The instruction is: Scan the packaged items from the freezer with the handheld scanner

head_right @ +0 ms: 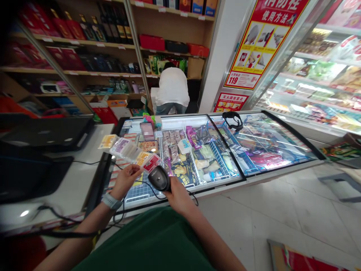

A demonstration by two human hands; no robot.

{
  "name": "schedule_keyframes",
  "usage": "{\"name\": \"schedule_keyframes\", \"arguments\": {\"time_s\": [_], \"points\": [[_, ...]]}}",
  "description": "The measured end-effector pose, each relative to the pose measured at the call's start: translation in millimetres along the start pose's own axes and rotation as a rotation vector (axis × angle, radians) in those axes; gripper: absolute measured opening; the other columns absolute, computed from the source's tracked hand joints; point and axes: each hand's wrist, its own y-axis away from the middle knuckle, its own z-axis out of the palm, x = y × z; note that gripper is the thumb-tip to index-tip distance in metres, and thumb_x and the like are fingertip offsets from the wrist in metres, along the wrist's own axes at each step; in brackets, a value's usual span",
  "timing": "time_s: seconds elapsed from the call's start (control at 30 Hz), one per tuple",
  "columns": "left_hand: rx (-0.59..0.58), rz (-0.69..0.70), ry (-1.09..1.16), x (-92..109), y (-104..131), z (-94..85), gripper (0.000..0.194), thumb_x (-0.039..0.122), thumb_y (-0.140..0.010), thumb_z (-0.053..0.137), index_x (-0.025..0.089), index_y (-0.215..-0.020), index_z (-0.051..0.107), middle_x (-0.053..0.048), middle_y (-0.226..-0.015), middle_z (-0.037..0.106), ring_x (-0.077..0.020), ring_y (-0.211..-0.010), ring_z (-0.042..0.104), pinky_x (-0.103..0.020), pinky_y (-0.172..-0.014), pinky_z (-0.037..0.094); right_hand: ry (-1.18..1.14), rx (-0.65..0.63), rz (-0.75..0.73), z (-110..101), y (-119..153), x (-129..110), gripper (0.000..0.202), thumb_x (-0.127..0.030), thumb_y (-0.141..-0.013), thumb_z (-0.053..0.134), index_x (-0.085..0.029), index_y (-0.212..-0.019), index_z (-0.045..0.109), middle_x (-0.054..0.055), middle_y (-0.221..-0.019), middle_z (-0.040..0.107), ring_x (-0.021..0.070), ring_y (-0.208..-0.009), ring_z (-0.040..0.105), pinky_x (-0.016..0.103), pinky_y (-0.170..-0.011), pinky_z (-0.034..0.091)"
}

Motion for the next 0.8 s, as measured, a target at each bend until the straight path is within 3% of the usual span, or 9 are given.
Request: {"name": "schedule_keyframes", "arguments": {"time_s": [0.47,0.67,0.8], "points": [[0.021,-0.042,0.038,-15.7,-3.1,-6.5,0.034,0.039,-0.055,0.082,0.019,-0.076,0.064,0.001,-0.067,0.066,-0.0141,-0.064,0.061,-0.024,-0.062,0.046,0.025,-0.034,-0.011,4.9,-4.2,5.8,0.027,-0.013,-0.080,0.060,-0.017,-0.106,0.052,0.009,-0.106,0.060,0.0228,-0.100,0.058,0.035,-0.086,0.043],[0.111,-0.168,0.077,-22.1,-14.2,-15.7,0.041,0.048,-0.055,0.079,0.017,-0.077,0.064,-0.002,-0.070,0.070,-0.0146,-0.063,0.062,-0.025,-0.059,0.047,0.019,0.006,0.013,6.2,-5.3,6.2,0.026,-0.013,-0.080,0.061,-0.018,-0.104,0.053,0.008,-0.102,0.061,0.0230,-0.099,0.058,0.035,-0.086,0.044],[0.173,-0.285,0.039,-28.1,-30.5,-25.8,0.035,0.046,-0.062,0.078,0.016,-0.076,0.065,-0.002,-0.070,0.070,-0.0113,-0.055,0.059,-0.022,-0.051,0.043,0.020,0.017,-0.008,8.0,-4.5,9.9,0.026,-0.013,-0.079,0.061,-0.019,-0.104,0.053,0.007,-0.102,0.062,0.0223,-0.099,0.058,0.034,-0.086,0.044]]}}
